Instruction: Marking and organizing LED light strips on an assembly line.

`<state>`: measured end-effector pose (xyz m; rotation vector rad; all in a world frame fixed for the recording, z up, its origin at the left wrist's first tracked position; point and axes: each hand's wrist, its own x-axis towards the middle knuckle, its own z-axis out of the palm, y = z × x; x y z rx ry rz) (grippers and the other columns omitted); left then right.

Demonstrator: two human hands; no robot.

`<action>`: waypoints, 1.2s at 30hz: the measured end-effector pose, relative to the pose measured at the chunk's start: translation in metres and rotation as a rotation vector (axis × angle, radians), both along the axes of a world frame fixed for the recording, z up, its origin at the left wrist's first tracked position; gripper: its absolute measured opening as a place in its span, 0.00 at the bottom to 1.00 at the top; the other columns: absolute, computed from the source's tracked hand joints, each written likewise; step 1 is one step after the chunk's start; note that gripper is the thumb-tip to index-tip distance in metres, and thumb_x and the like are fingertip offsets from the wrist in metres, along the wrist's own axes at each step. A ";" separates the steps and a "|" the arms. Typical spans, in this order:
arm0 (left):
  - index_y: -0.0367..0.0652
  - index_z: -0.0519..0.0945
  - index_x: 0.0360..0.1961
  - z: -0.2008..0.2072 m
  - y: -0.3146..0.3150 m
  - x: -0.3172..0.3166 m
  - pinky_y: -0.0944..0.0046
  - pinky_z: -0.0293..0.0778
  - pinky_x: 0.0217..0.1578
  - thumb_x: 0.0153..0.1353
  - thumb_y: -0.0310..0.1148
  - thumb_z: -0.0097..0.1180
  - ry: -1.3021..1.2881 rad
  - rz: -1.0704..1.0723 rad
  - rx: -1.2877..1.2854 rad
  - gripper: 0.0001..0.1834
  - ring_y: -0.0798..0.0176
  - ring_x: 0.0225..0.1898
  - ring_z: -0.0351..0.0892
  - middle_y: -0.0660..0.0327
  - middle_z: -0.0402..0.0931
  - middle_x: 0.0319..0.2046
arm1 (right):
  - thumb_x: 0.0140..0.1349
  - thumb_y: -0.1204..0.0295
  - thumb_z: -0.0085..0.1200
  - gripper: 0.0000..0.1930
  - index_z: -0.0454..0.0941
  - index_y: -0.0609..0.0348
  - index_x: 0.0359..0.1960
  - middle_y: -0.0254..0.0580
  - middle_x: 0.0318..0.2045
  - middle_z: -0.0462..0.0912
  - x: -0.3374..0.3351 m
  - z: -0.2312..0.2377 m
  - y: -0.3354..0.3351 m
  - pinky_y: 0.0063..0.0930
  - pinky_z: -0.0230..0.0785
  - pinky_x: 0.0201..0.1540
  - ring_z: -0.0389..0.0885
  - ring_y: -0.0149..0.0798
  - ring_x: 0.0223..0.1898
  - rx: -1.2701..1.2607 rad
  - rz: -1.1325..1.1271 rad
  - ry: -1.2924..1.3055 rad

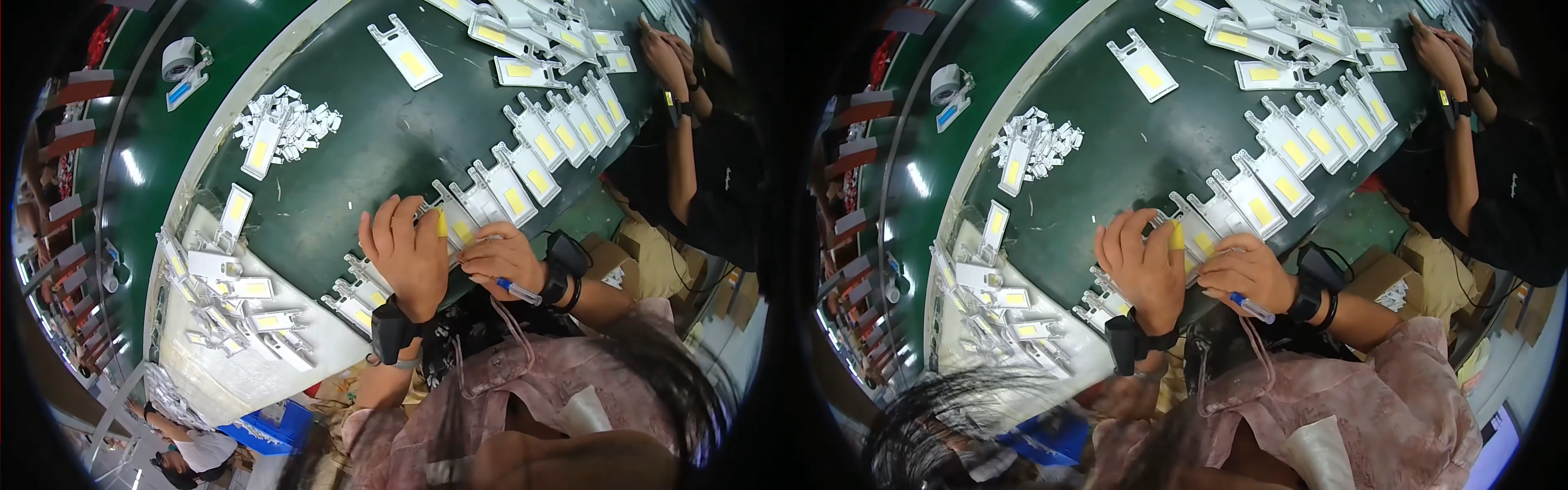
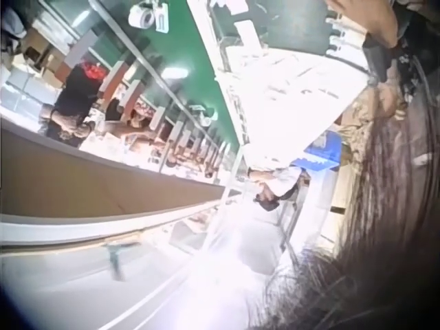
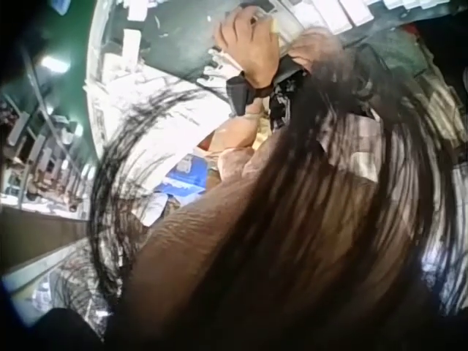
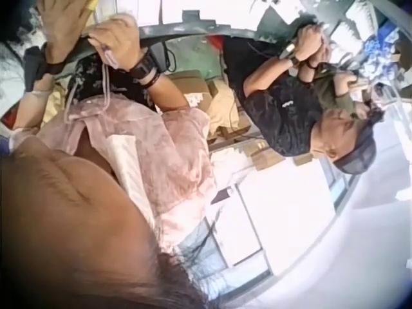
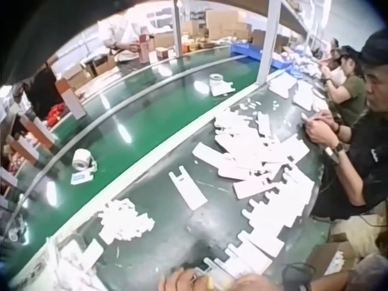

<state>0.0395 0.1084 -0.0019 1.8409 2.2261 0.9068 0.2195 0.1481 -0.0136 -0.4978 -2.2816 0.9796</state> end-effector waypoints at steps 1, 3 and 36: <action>0.47 0.82 0.37 0.001 0.001 0.001 0.42 0.58 0.64 0.46 0.24 0.63 -0.001 -0.012 -0.002 0.14 0.52 0.56 0.73 0.63 0.77 0.48 | 0.59 0.77 0.62 0.09 0.80 0.57 0.41 0.39 0.39 0.87 0.000 0.001 -0.001 0.40 0.71 0.54 0.85 0.39 0.41 -0.010 -0.021 -0.007; 0.47 0.82 0.37 0.003 0.004 0.002 0.42 0.59 0.64 0.47 0.24 0.63 0.010 -0.018 -0.011 0.13 0.51 0.56 0.73 0.63 0.77 0.48 | 0.59 0.76 0.62 0.08 0.81 0.57 0.40 0.39 0.39 0.87 0.000 0.001 -0.002 0.40 0.71 0.54 0.85 0.39 0.41 -0.021 -0.040 -0.013; 0.44 0.76 0.58 0.002 -0.021 -0.005 0.42 0.51 0.68 0.56 0.41 0.62 0.228 -0.283 -0.311 0.29 0.54 0.66 0.64 0.61 0.66 0.65 | 0.72 0.77 0.48 0.04 0.74 0.63 0.40 0.45 0.31 0.79 -0.020 -0.002 0.044 0.29 0.71 0.34 0.79 0.38 0.28 -0.217 -0.150 -0.068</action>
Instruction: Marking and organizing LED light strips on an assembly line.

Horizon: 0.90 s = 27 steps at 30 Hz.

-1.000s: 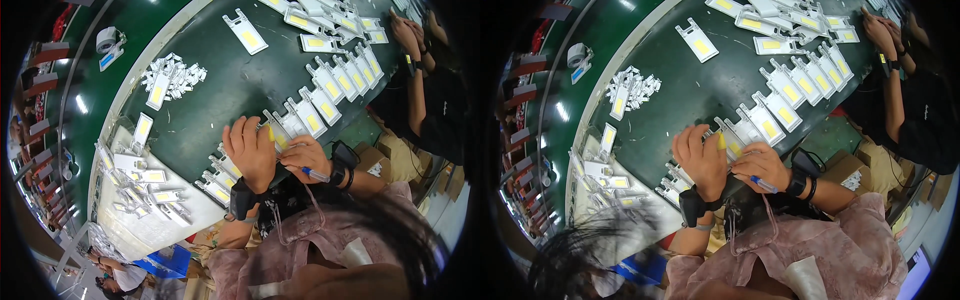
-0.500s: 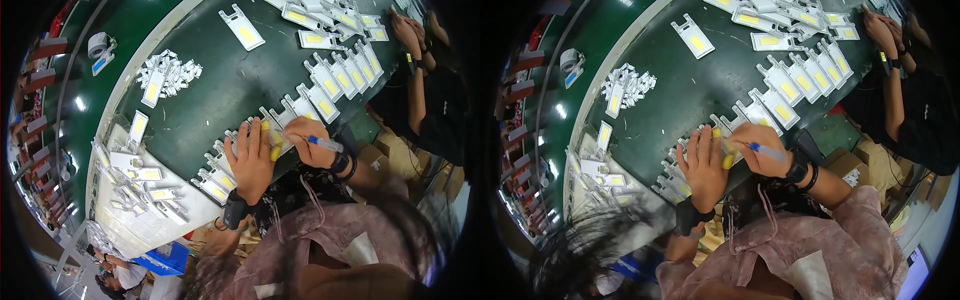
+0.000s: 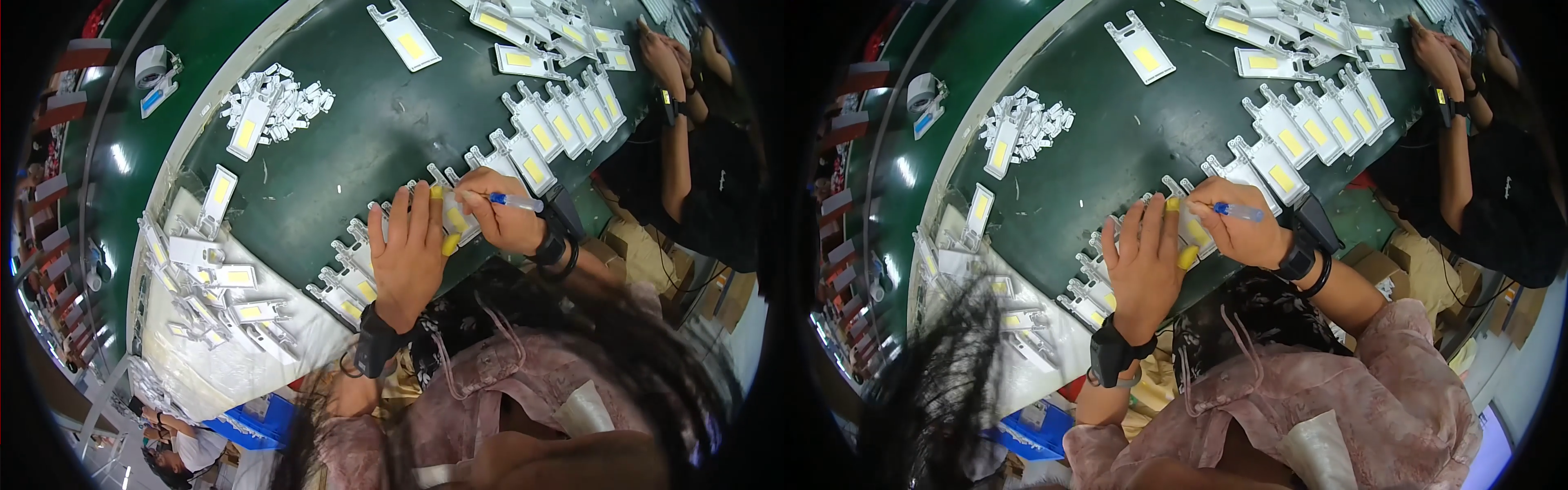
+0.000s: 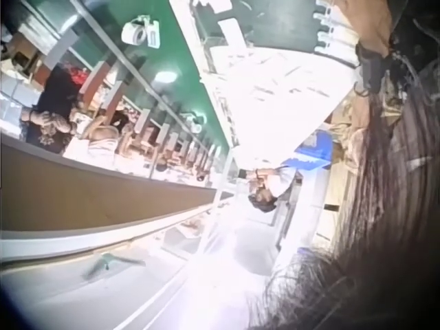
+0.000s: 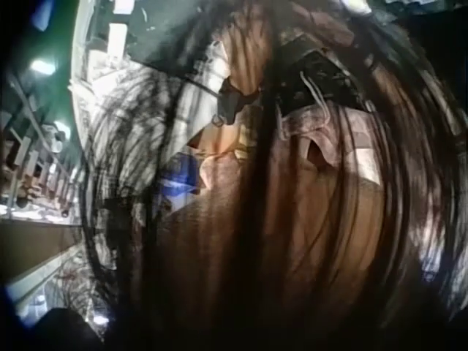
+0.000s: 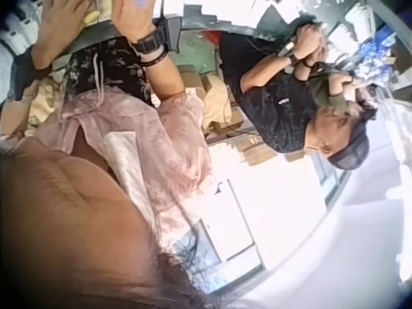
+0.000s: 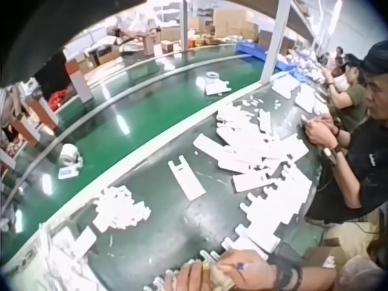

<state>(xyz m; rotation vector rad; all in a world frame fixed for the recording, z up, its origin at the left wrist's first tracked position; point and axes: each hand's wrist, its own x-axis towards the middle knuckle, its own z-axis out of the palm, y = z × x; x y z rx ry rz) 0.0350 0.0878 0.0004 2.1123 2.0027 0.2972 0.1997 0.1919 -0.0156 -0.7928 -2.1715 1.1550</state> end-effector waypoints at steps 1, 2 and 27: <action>0.44 0.76 0.58 0.001 0.001 -0.002 0.42 0.51 0.68 0.56 0.41 0.62 0.000 -0.001 -0.002 0.29 0.54 0.66 0.64 0.61 0.66 0.65 | 0.72 0.77 0.47 0.03 0.74 0.63 0.40 0.45 0.31 0.79 0.000 0.002 -0.002 0.29 0.72 0.35 0.79 0.38 0.29 -0.043 -0.016 0.012; 0.44 0.76 0.60 0.001 0.002 -0.004 0.43 0.50 0.68 0.59 0.42 0.58 0.061 -0.039 -0.015 0.27 0.56 0.66 0.63 0.62 0.67 0.64 | 0.72 0.77 0.47 0.03 0.74 0.63 0.40 0.45 0.31 0.79 0.000 0.000 -0.003 0.29 0.72 0.35 0.79 0.38 0.29 -0.046 -0.017 0.012; 0.46 0.78 0.57 0.000 -0.001 -0.014 0.47 0.51 0.69 0.62 0.39 0.54 0.036 -0.089 0.010 0.23 0.58 0.66 0.65 0.63 0.69 0.65 | 0.67 0.78 0.54 0.05 0.76 0.64 0.43 0.50 0.34 0.81 -0.006 0.001 0.001 0.33 0.73 0.32 0.80 0.46 0.28 -0.101 -0.013 0.014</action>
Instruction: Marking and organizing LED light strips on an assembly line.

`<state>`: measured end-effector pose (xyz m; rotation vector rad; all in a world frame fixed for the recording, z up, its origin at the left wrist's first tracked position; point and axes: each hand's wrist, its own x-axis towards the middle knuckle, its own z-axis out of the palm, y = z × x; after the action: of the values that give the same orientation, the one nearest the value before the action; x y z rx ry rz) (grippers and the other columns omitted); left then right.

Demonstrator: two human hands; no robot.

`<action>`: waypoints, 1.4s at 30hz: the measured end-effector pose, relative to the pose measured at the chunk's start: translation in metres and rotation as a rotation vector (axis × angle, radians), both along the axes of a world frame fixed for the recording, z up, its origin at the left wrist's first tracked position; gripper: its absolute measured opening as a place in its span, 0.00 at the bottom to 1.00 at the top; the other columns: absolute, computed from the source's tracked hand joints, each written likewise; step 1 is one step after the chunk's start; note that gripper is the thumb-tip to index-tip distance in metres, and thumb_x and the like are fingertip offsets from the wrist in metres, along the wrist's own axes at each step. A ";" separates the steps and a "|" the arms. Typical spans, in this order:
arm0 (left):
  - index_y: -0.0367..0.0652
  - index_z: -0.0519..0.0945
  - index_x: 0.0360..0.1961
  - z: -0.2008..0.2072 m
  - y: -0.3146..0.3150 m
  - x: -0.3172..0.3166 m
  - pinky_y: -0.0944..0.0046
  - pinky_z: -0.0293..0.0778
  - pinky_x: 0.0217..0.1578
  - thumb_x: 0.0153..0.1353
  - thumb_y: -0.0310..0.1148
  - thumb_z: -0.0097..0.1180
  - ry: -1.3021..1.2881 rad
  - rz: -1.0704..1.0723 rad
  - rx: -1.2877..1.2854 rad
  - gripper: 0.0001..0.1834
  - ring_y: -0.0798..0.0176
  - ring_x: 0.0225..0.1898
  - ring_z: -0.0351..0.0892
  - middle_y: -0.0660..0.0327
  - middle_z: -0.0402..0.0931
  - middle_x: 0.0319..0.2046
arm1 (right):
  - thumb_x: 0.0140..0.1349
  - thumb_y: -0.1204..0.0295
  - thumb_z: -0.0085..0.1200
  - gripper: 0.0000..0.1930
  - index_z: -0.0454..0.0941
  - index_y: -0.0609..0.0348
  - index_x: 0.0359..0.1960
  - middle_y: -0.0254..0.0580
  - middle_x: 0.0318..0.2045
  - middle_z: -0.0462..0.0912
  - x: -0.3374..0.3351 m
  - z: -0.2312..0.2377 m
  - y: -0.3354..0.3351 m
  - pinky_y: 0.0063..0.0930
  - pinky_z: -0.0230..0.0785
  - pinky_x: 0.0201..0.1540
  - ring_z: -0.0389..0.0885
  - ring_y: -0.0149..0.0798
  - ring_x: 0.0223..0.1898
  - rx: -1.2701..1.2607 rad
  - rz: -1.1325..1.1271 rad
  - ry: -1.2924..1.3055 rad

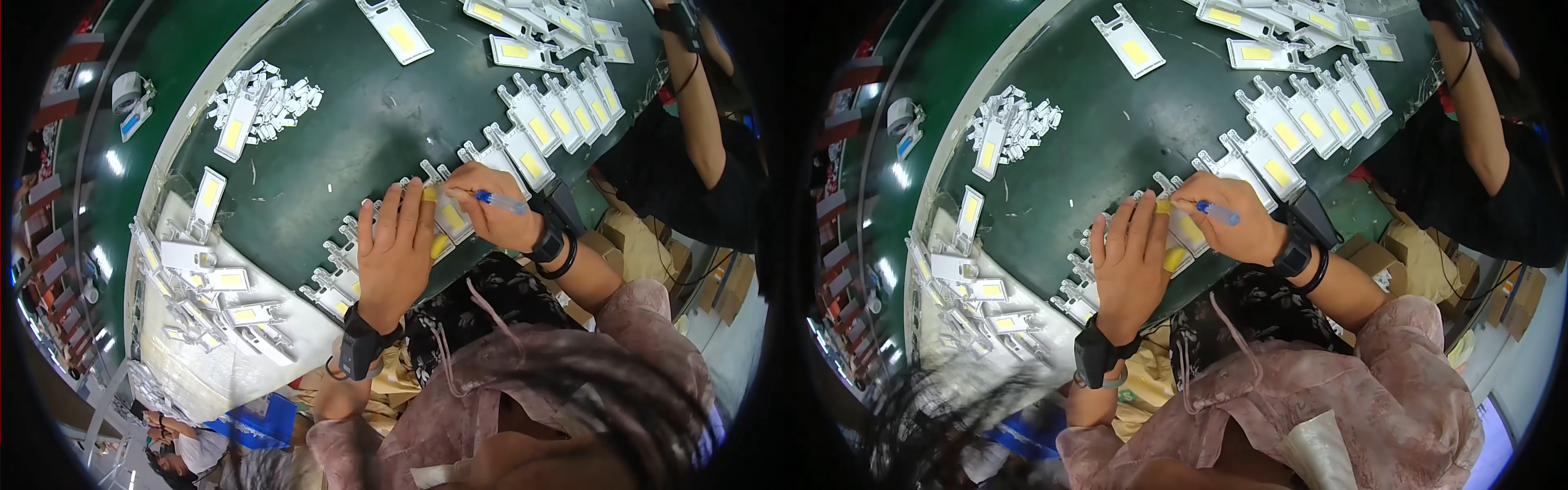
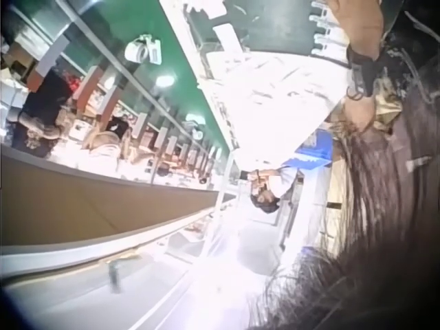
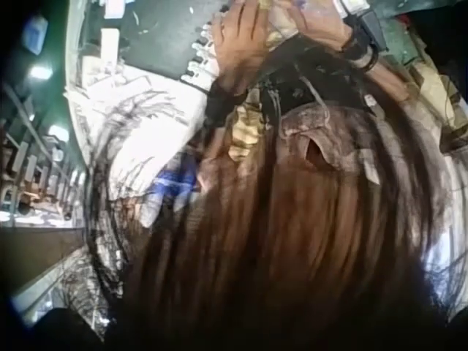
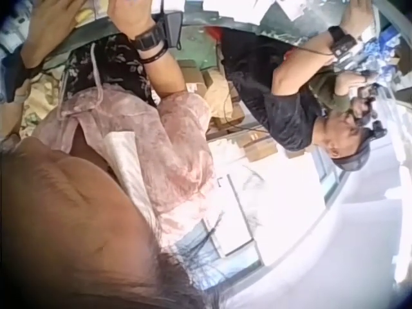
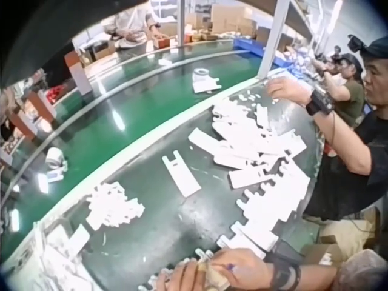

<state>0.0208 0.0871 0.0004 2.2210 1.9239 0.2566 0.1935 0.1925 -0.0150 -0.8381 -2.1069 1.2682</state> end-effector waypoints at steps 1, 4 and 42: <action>0.46 0.78 0.57 0.000 -0.001 0.000 0.47 0.51 0.69 0.62 0.39 0.54 0.004 0.001 -0.001 0.23 0.58 0.66 0.65 0.63 0.69 0.65 | 0.67 0.78 0.54 0.05 0.76 0.64 0.43 0.50 0.34 0.81 0.000 0.000 0.001 0.33 0.73 0.32 0.80 0.46 0.28 -0.001 0.001 0.004; 0.44 0.79 0.55 -0.005 0.001 0.005 0.46 0.51 0.69 0.62 0.37 0.53 -0.003 0.027 0.037 0.21 0.57 0.65 0.66 0.61 0.70 0.64 | 0.67 0.79 0.54 0.05 0.76 0.64 0.43 0.51 0.35 0.81 0.001 -0.003 0.002 0.34 0.74 0.34 0.81 0.49 0.31 0.123 0.010 -0.008; 0.51 0.76 0.61 -0.008 -0.005 0.003 0.41 0.47 0.70 0.55 0.41 0.62 -0.075 0.034 -0.025 0.30 0.58 0.69 0.58 0.66 0.64 0.68 | 0.70 0.78 0.49 0.07 0.79 0.66 0.42 0.50 0.36 0.84 0.003 0.006 0.001 0.31 0.75 0.39 0.84 0.48 0.34 0.033 -0.069 0.050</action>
<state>0.0235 0.0822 -0.0075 2.1335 1.9170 0.3143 0.1964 0.1931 -0.0088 -0.8491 -2.0367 1.2027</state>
